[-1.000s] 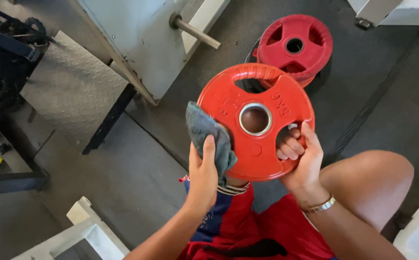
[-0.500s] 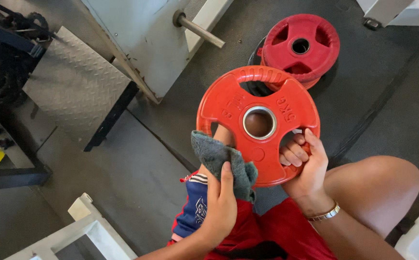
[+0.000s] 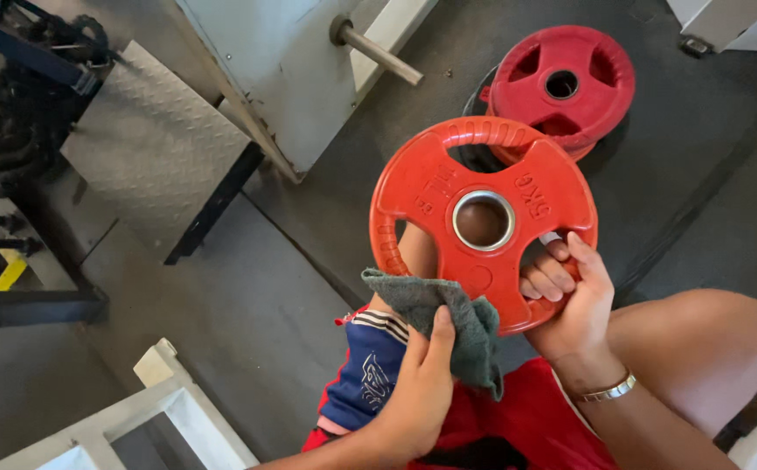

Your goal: The person sits on the gym floor and wipes a red weight plate with a cloth, rotating it to clean both sides and the inner rim. They briefly pick up a phone, then continue wiping the plate and other stacked plates nearby.

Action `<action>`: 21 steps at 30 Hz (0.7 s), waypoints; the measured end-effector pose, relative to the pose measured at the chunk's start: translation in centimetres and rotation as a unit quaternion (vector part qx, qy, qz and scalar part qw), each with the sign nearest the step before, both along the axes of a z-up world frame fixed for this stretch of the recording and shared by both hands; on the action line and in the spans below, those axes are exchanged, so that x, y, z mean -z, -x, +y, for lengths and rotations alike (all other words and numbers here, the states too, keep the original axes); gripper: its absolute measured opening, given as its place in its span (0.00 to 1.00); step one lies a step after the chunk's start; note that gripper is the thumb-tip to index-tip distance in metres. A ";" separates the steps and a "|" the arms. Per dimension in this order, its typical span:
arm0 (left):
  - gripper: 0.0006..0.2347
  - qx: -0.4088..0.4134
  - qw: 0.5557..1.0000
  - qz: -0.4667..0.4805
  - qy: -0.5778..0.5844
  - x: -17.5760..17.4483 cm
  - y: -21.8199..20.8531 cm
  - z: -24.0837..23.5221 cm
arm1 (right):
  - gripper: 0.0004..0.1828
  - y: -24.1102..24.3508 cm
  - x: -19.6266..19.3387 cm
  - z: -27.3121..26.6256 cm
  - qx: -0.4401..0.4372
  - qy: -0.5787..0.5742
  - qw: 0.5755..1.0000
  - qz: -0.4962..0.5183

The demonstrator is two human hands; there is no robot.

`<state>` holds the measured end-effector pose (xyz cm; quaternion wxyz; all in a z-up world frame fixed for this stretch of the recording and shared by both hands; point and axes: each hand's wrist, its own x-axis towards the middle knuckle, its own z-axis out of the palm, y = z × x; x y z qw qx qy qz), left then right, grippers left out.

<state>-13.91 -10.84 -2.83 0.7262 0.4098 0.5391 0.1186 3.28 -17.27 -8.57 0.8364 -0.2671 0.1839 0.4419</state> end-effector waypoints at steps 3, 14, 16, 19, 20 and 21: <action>0.26 -0.012 0.996 -0.054 0.074 0.4 0.8 1.4 | 0.15 -0.3 0.4 -0.1 0.004 -0.007 1.000 0.001; 0.19 0.007 0.946 -0.193 0.259 9.2 15.6 14.6 | 0.15 -0.6 0.1 -0.3 -0.015 -0.026 0.999 0.025; 0.27 -0.065 0.941 -0.226 0.241 5.1 12.2 14.5 | 0.13 -0.5 0.3 -0.3 -0.015 -0.013 1.000 0.001; 0.35 -0.147 0.913 -0.322 0.203 7.2 10.9 16.0 | 0.12 -0.2 0.3 -0.1 -0.018 0.000 0.999 -0.026; 0.33 -0.158 0.891 -0.384 0.186 9.3 11.1 16.6 | 0.12 -0.2 0.2 0.0 -0.020 0.004 0.999 -0.030; 0.33 -0.159 0.890 -0.384 0.187 7.8 9.8 16.1 | 0.12 -0.2 0.3 0.0 -0.021 0.005 0.999 -0.030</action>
